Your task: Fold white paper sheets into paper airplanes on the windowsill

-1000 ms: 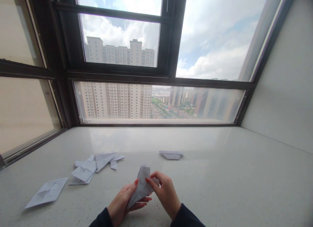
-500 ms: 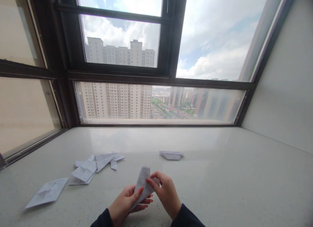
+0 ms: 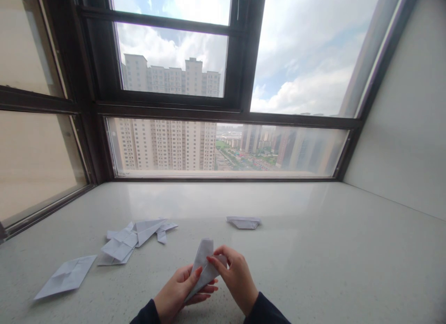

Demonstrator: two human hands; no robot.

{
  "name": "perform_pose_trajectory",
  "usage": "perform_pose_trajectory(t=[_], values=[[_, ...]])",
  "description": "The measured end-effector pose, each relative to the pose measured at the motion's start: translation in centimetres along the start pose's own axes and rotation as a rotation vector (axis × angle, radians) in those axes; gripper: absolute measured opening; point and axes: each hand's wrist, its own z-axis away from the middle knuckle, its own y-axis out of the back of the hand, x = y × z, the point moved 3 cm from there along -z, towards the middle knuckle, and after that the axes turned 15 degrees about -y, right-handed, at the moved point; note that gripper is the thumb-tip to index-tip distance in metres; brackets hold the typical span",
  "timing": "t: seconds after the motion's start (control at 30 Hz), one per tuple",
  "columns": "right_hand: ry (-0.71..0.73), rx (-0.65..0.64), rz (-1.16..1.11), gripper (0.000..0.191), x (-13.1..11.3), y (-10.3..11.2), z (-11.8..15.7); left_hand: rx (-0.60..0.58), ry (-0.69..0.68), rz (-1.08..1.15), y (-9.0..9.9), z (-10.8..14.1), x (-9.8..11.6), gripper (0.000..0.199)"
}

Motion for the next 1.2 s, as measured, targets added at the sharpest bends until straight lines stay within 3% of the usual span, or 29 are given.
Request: perform_pose_trajectory(t=[0.6,0.8,0.9,1.07,1.2], values=[[-0.043,0.02,-0.025,0.019,0.3,0.0,0.0,0.012,0.002,-0.061,-0.2,0.1,0.4,0.05],[-0.072,0.048,-0.269,0.033,1.1,-0.2,-0.6,0.027,-0.008,-0.063,0.2,-0.2,0.5,0.054],[-0.154,-0.066,-0.409,0.036,1.6,-0.8,-0.9,0.01,-0.02,-0.058,0.2,-0.2,0.5,0.056],[-0.378,-0.469,-0.586,0.044,2.0,-2.4,-0.8,-0.014,-0.028,-0.103,-0.3,0.2,0.9,0.053],[-0.423,-0.579,-0.657,0.048,1.8,-2.6,-0.6,-0.035,-0.056,-0.157,-0.9,0.6,1.3,0.053]])
